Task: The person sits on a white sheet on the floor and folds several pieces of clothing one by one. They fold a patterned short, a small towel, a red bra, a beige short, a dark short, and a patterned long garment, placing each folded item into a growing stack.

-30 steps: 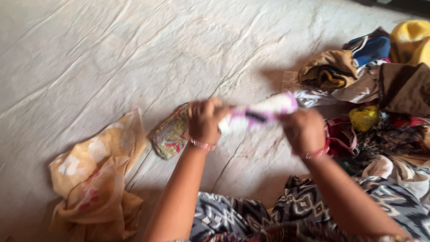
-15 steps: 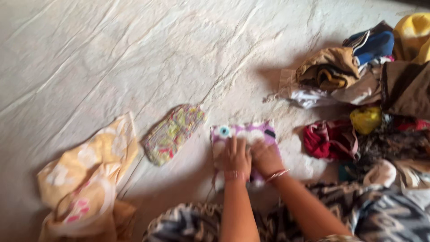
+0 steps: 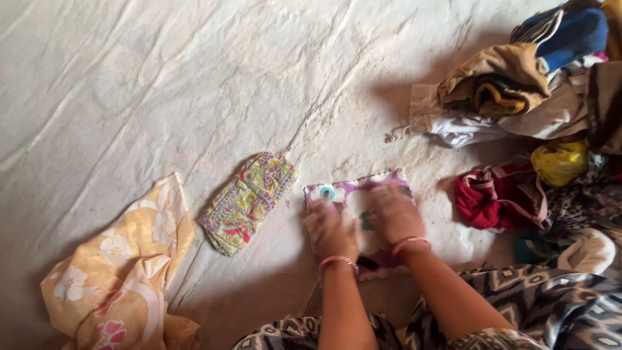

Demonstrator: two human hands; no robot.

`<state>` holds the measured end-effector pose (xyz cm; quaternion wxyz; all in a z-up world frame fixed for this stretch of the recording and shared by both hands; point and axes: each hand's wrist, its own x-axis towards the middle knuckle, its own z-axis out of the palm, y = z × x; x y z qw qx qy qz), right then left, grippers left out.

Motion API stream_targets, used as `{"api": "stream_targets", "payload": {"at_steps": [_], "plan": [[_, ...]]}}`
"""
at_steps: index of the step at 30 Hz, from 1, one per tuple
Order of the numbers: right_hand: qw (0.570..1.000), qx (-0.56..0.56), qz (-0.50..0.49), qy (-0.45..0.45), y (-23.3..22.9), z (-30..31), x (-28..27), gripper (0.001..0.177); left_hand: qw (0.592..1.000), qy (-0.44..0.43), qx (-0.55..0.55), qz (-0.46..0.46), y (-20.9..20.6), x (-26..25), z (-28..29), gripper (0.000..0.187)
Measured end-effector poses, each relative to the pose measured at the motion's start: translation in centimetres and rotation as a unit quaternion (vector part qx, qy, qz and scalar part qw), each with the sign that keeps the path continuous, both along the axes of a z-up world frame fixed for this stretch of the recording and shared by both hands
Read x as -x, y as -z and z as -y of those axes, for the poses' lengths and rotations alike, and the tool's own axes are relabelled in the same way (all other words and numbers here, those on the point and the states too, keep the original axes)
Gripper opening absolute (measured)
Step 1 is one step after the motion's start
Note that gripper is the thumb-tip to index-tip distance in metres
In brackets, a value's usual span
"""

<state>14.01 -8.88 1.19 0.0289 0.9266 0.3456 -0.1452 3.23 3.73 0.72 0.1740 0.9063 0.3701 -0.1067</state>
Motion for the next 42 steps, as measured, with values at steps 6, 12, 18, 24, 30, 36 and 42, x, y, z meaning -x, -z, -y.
{"api": "stream_targets", "payload": {"at_steps": [6, 12, 18, 24, 30, 36, 42], "plan": [[0.994, -0.005, -0.001, -0.113, -0.1, -3.3, -0.1, 0.071, 0.986, 0.141, -0.044, 0.077, 1.5, -1.3, -2.8, 0.072], [0.999, 0.019, -0.015, 0.041, -1.5, -1.9, -3.3, 0.076, 0.983, -0.035, -0.175, 0.041, 1.5, -0.5, -7.4, 0.071], [0.99, -0.046, 0.119, -0.053, 1.5, -0.6, 2.9, 0.073, 0.994, 0.086, -0.063, 0.028, -0.1, 0.4, -0.7, 0.069], [0.998, -0.019, 0.012, -0.062, 0.9, 1.6, 3.8, 0.065, 0.996, -0.016, -0.043, 0.076, 0.0, 3.4, 2.5, 0.069], [0.986, -0.068, 0.125, 0.082, -0.5, 5.2, -1.4, 0.072, 0.973, -0.192, -0.124, 0.037, 1.2, 3.7, -0.1, 0.07], [0.999, 0.027, 0.027, -0.034, 1.0, 0.9, 1.6, 0.074, 0.993, 0.077, -0.033, 0.089, 1.6, 1.4, 0.9, 0.07], [0.998, -0.036, 0.012, -0.042, 0.2, 0.7, 1.2, 0.073, 0.994, 0.042, -0.061, 0.082, 1.0, 0.8, 0.4, 0.067]]}}
